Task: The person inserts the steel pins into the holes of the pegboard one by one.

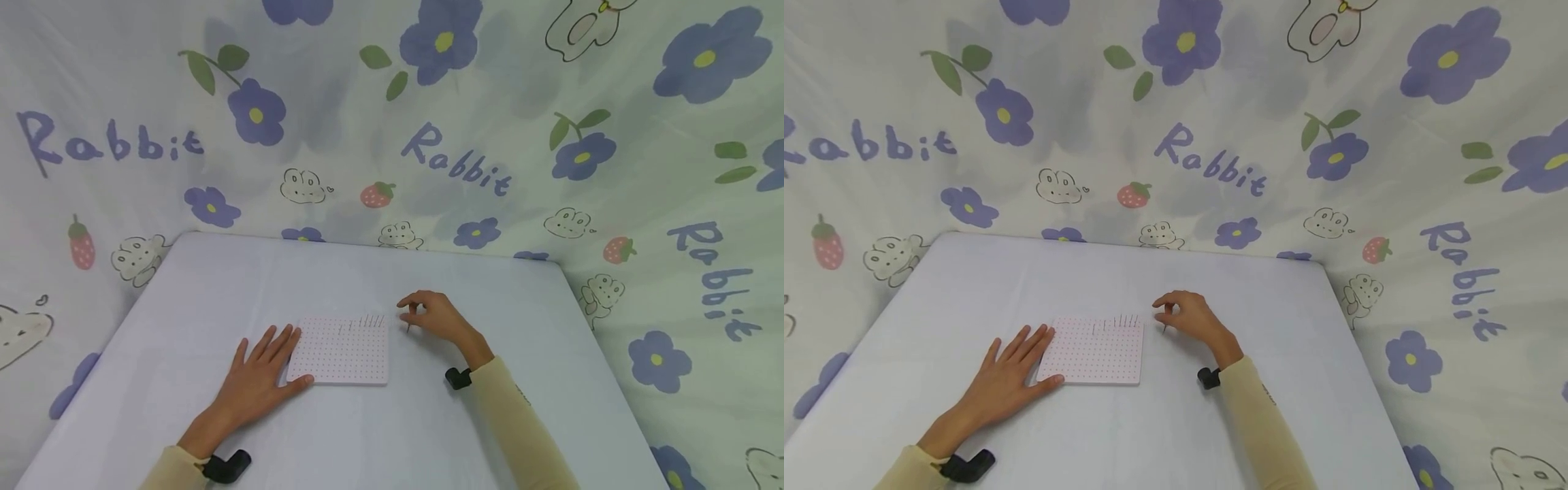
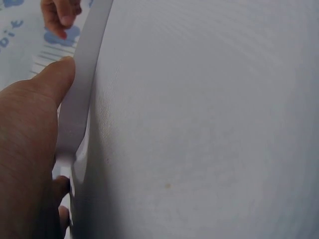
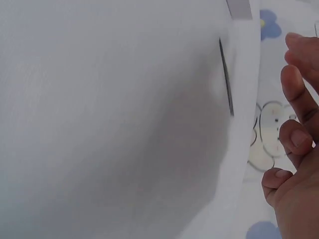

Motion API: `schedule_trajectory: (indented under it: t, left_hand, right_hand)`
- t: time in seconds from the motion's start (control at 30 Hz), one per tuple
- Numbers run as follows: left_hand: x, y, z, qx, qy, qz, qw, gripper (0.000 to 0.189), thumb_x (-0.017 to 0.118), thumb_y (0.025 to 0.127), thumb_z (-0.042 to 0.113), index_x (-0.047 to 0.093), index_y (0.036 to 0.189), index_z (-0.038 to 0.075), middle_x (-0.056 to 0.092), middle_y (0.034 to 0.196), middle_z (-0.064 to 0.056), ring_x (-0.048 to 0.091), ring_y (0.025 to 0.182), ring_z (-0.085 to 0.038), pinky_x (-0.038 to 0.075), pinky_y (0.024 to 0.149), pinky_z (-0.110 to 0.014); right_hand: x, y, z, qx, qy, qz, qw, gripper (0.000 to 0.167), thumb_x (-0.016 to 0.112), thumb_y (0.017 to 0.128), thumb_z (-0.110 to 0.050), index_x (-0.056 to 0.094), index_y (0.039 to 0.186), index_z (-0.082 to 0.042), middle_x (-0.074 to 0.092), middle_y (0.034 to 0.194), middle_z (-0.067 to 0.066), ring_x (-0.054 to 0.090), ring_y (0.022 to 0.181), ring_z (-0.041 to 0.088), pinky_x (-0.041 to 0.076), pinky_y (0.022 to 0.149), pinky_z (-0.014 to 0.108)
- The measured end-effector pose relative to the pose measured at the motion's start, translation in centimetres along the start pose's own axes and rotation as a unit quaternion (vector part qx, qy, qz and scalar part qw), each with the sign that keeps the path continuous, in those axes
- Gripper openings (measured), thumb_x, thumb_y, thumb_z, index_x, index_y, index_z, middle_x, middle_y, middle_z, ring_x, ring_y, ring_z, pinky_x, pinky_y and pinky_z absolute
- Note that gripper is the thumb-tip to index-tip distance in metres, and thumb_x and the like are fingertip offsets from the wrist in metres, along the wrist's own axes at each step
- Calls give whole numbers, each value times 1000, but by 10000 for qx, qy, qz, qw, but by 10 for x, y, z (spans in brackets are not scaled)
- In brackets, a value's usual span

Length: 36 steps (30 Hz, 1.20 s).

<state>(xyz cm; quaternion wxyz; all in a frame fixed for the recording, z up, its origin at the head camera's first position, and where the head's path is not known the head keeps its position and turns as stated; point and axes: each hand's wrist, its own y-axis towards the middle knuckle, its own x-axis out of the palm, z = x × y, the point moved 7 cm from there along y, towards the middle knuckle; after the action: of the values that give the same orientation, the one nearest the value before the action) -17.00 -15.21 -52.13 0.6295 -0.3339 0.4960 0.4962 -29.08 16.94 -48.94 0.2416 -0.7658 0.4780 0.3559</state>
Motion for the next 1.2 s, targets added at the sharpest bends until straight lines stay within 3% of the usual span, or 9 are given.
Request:
schedule_trajectory:
  t: [0.07, 0.27, 0.53, 0.83, 1.2]
  left_hand:
    - [-1, 0, 0, 0, -26, 3, 10000, 99, 52, 87, 78, 29, 160, 16, 29, 165, -11, 18, 153, -39, 5, 116, -71]
    - [-1, 0, 0, -12, -55, 11, 10000, 99, 53, 86, 78, 30, 160, 15, 30, 164, -12, 18, 152, -39, 5, 116, -71]
    - [-3, -1, 2, -10, -60, 10, 10000, 99, 53, 86, 78, 31, 159, 15, 31, 164, -12, 19, 152, -40, 7, 116, -71]
    - [-3, -1, 2, -22, -22, 29, 10000, 100, 51, 86, 79, 31, 159, 15, 30, 164, -12, 19, 152, -40, 6, 116, -71]
    - [-4, -1, 2, 0, -40, 66, 10000, 99, 53, 86, 78, 32, 159, 15, 32, 163, -12, 21, 152, -40, 7, 115, -71]
  right_hand:
    - [-3, -3, 9, 144, 86, -19, 9999, 24, 75, 92, -29, 76, 115, -24, 62, 87, -9, 56, 95, 14, 48, 91, 37]
    - [-6, -12, 31, 531, -176, -105, 9984, 25, 77, 90, -30, 77, 115, -29, 59, 84, -6, 52, 84, 15, 45, 72, 33]
    - [-5, -22, 45, 874, -331, -213, 9954, 26, 77, 89, -34, 77, 115, -33, 61, 87, -8, 52, 83, 16, 45, 70, 31]
    - [-4, -24, 45, 846, -351, -210, 9956, 30, 77, 89, -33, 76, 119, -33, 60, 88, -7, 51, 83, 15, 43, 69, 31]
    - [-4, -22, 45, 741, -492, -64, 9960, 23, 76, 90, -32, 78, 113, -32, 60, 85, -9, 53, 83, 14, 46, 73, 32]
